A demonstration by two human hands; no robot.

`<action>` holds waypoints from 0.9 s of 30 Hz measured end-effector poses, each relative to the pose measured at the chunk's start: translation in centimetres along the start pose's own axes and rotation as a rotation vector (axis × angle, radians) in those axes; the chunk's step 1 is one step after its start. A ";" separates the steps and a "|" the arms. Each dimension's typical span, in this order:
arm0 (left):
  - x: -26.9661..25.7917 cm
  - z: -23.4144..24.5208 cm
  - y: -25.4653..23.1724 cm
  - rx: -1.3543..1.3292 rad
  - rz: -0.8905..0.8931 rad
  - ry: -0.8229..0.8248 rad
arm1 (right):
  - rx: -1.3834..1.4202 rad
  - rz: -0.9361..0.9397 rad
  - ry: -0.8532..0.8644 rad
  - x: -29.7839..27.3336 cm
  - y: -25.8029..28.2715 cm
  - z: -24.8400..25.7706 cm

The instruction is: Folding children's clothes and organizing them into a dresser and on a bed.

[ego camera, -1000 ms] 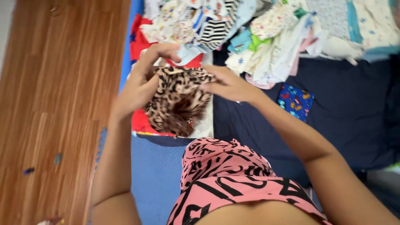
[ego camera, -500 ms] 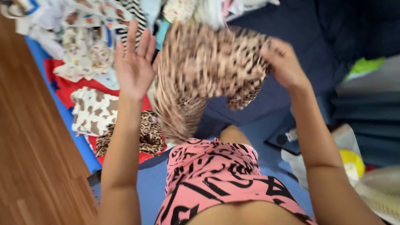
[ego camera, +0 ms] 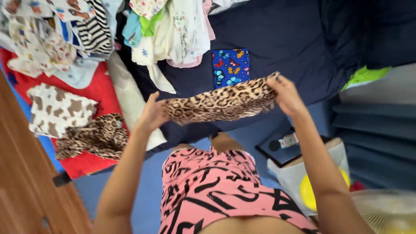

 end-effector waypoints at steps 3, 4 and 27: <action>5.5 7.9 1.1 0.257 -0.267 -0.010 | -0.071 -0.122 0.066 3.2 -3.0 0.2; 5.3 7.2 1.1 0.245 -0.271 -0.034 | -0.077 -0.136 0.088 4.5 -3.2 -0.6; -4.1 8.6 0.5 -0.272 -0.459 0.182 | -0.089 -0.050 0.108 3.2 -1.3 -6.8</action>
Point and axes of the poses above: each hand's wrist, its own x-axis towards the middle knuckle, its own z-axis out of the back of the hand, y = z × x, the point moved 10 cm from there along x, towards the middle knuckle, and after that the axes turned 8 degrees about -z, right-handed, at the moved point
